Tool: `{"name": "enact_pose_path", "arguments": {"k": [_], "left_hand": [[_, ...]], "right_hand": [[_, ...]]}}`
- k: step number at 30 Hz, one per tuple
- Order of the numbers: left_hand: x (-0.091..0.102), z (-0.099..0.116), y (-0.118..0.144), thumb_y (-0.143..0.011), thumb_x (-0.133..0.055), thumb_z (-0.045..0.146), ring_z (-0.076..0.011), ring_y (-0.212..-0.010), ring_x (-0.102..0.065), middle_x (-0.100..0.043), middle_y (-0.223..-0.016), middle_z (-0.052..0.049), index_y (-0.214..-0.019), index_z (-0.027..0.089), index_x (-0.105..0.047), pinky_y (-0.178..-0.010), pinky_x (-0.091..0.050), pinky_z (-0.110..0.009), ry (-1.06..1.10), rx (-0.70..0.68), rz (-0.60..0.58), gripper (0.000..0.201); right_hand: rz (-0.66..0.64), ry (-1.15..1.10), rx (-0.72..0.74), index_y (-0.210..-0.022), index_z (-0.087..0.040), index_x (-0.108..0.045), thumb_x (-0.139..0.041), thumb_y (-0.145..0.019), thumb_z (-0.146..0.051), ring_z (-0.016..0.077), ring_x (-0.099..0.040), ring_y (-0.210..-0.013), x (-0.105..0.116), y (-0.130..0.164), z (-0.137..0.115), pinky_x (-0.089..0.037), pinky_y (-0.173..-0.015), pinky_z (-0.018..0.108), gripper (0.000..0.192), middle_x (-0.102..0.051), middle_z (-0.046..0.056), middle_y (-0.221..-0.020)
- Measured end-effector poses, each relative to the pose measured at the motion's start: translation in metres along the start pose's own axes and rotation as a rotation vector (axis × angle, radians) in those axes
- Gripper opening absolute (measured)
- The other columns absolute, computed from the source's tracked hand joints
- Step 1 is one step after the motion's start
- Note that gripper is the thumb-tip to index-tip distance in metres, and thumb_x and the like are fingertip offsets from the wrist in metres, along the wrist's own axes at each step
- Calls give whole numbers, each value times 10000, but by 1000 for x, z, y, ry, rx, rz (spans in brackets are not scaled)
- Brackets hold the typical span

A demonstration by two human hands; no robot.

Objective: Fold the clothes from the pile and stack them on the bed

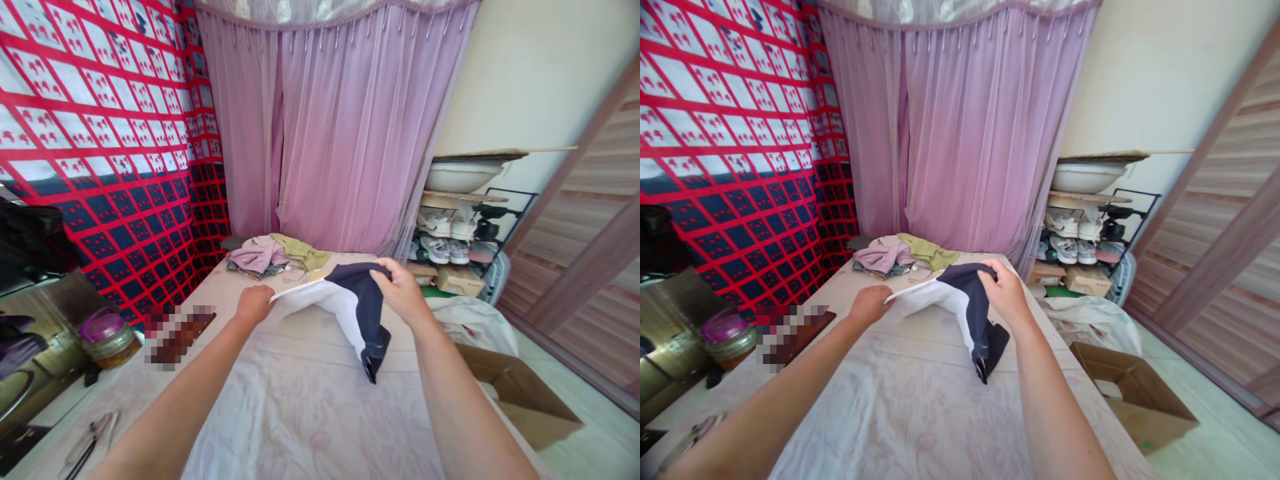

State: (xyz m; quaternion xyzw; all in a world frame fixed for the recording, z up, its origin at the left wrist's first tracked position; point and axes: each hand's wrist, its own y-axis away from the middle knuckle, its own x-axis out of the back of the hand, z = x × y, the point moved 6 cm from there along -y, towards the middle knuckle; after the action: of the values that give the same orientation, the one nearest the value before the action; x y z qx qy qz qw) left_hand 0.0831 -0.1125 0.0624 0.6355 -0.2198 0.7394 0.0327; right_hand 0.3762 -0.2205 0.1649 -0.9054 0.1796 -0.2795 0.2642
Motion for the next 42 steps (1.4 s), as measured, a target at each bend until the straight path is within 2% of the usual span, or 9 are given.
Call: {"name": "enact_pose_path", "arguments": {"k": [3, 6, 10, 14, 23, 29, 37, 40, 42], "left_hand": [[41, -11, -17, -824, -507, 322, -263, -865, -659, -719, -903, -76, -971, 254, -694, -761, -480, -356, 8, 91, 4, 248], [95, -11, -36, -786, -536, 308, -239, -896, -646, -718, -947, -34, -962, 288, -702, -754, -461, -301, 20, 122, 81, 242], [166, -3, -58, -778, -539, 316, -190, -790, -645, -712, -812, 0, -934, 270, -711, -666, -447, -248, 270, 114, 265, 237], [205, 0, -68, -750, -594, 316, -131, -559, -582, -622, -605, 25, -917, 224, -705, -525, -418, -210, 571, 190, 373, 221], [204, 0, -66, -806, -593, 202, -94, -734, -604, -651, -920, -26, -948, 180, -627, -562, -525, -177, 1337, 329, 326, 148], [221, -2, -47, -831, -567, 273, -135, -806, -611, -637, -933, -31, -989, 164, -642, -593, -568, -238, 1190, 251, 393, 207], [270, -6, -31, -852, -572, 259, -142, -722, -624, -616, -788, -32, -980, 164, -649, -496, -548, -198, 1227, 263, 402, 178], [266, -15, -50, -838, -604, 251, -158, -719, -633, -627, -791, -38, -950, 169, -646, -519, -574, -253, 1254, 313, 370, 145], [247, -26, -69, -820, -631, 252, -159, -706, -635, -630, -803, -38, -928, 161, -635, -536, -583, -286, 1215, 336, 375, 142]], "right_hand": [[84, 232, -63, -881, -213, -664, -531, -730, -384, 146, -555, -619, 30, -18, 23, -417, -587, 250, 264, -657, -5, -730], [138, 440, -84, -870, -225, -696, -571, -697, -382, 160, -559, -599, 61, -36, 28, -399, -565, 259, 265, -662, -4, -685], [235, 510, -29, -889, -218, -711, -591, -692, -359, 160, -552, -568, 103, -63, 6, -401, -543, 261, 270, -648, -3, -636], [266, 474, -1, -807, -198, -705, -630, -677, -302, 146, -544, -549, 127, -85, -17, -414, -496, 239, 183, -615, -9, -586], [142, -172, -203, -844, -152, -618, -620, -744, -139, 90, -602, -579, 100, -110, -28, -557, -456, 201, 101, -618, -21, -652], [212, -84, -20, -872, -136, -634, -644, -743, -188, 98, -612, -565, 114, -108, -63, -527, -405, 171, 139, -629, -17, -641], [298, 140, 62, -951, -127, -661, -604, -818, -242, 52, -554, -513, 149, -116, -118, -458, -487, 176, 185, -656, 14, -695], [248, 268, 54, -1036, -100, -652, -584, -836, -303, 55, -563, -507, 142, -142, -114, -457, -522, 209, 293, -659, 24, -715], [199, 346, -6, -1023, -98, -662, -623, -803, -282, 79, -574, -478, 123, -159, -93, -481, -514, 231, 289, -653, 17, -693]]}}
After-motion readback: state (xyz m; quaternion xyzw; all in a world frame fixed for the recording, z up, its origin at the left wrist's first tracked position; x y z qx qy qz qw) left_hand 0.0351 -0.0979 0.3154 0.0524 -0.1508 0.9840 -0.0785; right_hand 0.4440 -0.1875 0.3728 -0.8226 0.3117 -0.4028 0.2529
